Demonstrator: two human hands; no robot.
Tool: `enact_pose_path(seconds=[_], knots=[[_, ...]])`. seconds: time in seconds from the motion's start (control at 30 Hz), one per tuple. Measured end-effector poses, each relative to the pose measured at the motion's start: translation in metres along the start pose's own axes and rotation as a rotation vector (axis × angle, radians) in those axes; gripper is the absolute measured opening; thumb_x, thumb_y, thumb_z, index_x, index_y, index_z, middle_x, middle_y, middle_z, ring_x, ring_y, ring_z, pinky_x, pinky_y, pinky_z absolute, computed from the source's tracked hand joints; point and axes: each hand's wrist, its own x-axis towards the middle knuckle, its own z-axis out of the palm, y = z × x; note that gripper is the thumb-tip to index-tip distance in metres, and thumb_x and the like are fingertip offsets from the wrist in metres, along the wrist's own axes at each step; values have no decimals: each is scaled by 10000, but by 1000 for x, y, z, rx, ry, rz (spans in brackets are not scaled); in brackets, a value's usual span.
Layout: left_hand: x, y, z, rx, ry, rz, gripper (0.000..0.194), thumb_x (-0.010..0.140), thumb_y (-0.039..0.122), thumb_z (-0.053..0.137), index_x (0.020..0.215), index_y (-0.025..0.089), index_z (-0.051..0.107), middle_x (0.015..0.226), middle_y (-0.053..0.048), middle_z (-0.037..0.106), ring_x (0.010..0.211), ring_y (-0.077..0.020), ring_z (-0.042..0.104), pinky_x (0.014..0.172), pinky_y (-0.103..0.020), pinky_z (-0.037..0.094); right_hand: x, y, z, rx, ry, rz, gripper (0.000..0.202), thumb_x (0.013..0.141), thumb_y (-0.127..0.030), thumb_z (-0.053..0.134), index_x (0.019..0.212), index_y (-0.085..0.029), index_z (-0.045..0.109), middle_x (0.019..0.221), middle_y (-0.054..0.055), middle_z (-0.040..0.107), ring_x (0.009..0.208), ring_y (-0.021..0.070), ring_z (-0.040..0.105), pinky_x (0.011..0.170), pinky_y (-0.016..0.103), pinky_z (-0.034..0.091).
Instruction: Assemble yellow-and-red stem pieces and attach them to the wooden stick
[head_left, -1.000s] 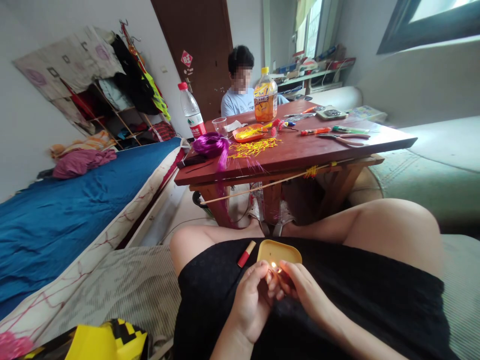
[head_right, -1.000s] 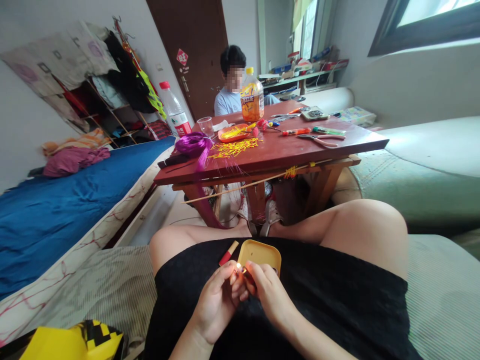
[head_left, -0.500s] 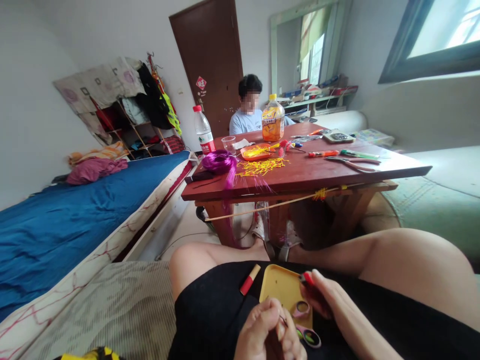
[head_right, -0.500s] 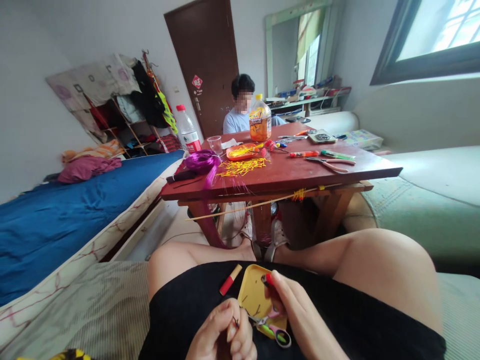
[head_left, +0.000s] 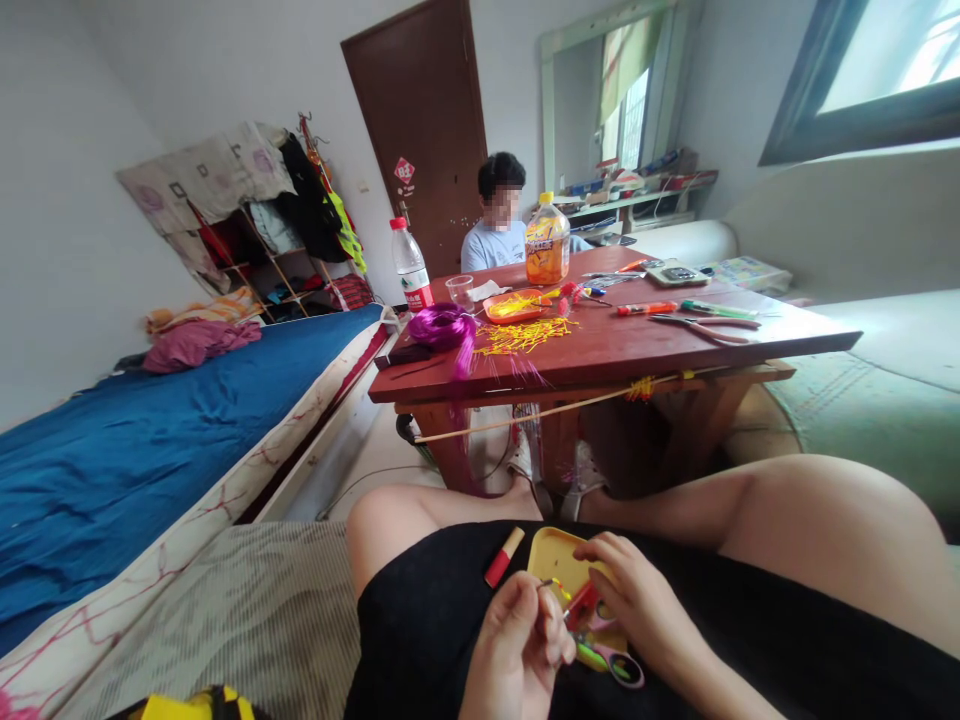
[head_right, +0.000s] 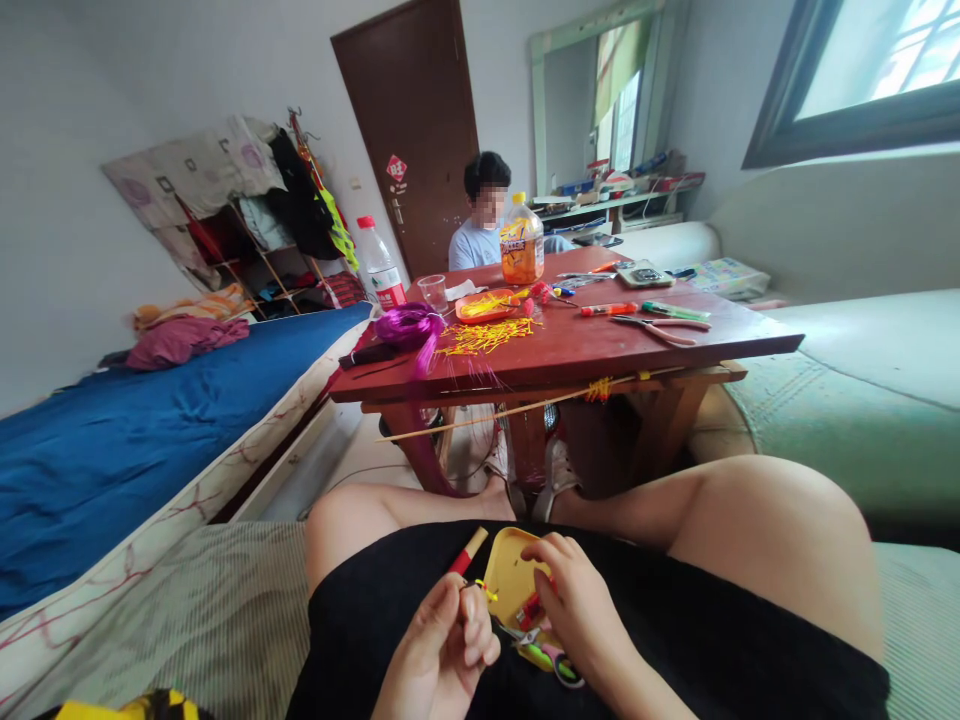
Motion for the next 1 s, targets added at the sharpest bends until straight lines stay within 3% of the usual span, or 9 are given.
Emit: enact_pose_path(seconds=[0.07, 0.17, 0.3, 0.43, 0.53, 0.6, 0.73, 0.87, 1.0], knots=[[1, -2, 2, 28, -3, 16, 226, 662, 331, 733, 612, 149, 610, 469, 53, 474, 392, -26, 339, 443, -175, 278, -10, -19, -15, 382, -65, 66, 288, 861, -342, 355, 959, -175, 568, 788, 41, 590, 694, 182, 556, 640, 284, 428], [1, -5, 4, 72, -34, 44, 264, 675, 363, 716, 604, 144, 587, 405, 79, 378, 365, -19, 254, 407, -166, 211, -21, -45, -23, 953, -207, 182, 321, 711, -475, 590, 832, -178, 585, 698, -8, 550, 611, 126, 495, 578, 226, 380], [-1, -4, 5, 125, -3, 19, 302, 651, 409, 722, 620, 153, 565, 390, 87, 352, 372, -27, 238, 413, -173, 187, -25, -54, -16, 1131, -233, 188, 388, 649, -521, 666, 685, -160, 530, 567, -49, 449, 488, 61, 357, 475, 182, 265], [-4, 4, 3, 295, 58, 23, 359, 610, 441, 735, 567, 144, 538, 403, 79, 361, 389, -32, 253, 428, -186, 194, -23, -46, -23, 984, -158, 149, 371, 696, -525, 611, 724, -168, 515, 593, -35, 469, 509, 87, 406, 492, 204, 329], [-6, 13, 1, 541, 83, -2, 367, 656, 450, 690, 558, 121, 561, 444, 44, 423, 429, -50, 337, 448, -191, 239, -22, -48, -41, 587, -96, 7, 245, 809, -409, 496, 754, -175, 543, 675, 9, 547, 611, 146, 504, 571, 253, 397], [-6, 18, 0, 597, 86, -91, 405, 693, 521, 609, 683, 116, 606, 545, 0, 522, 469, -82, 424, 464, -207, 294, -22, -53, -52, 252, -69, -116, 204, 851, -280, 435, 733, -176, 564, 723, 34, 583, 683, 172, 536, 626, 272, 408], [-1, 22, 8, 715, 32, -189, 414, 729, 538, 536, 789, 132, 589, 660, -22, 568, 494, -102, 468, 483, -232, 336, -21, -64, -58, -166, -133, -251, 233, 863, -159, 400, 709, -162, 575, 739, 62, 607, 717, 191, 551, 647, 282, 410], [4, 21, 20, 1006, 16, -125, 267, 729, 405, 582, 664, 152, 525, 519, 41, 452, 447, -80, 367, 446, -221, 266, -22, -66, -53, -243, -152, -276, 213, 852, -122, 412, 707, -153, 563, 745, 67, 613, 712, 188, 550, 645, 274, 409], [2, 20, 24, 1061, 41, -103, 216, 732, 350, 545, 629, 168, 488, 511, 49, 418, 465, -85, 341, 453, -224, 250, -21, -66, -54, -101, -173, -225, 176, 826, -124, 454, 684, -160, 552, 705, 33, 603, 670, 160, 538, 615, 241, 391]])
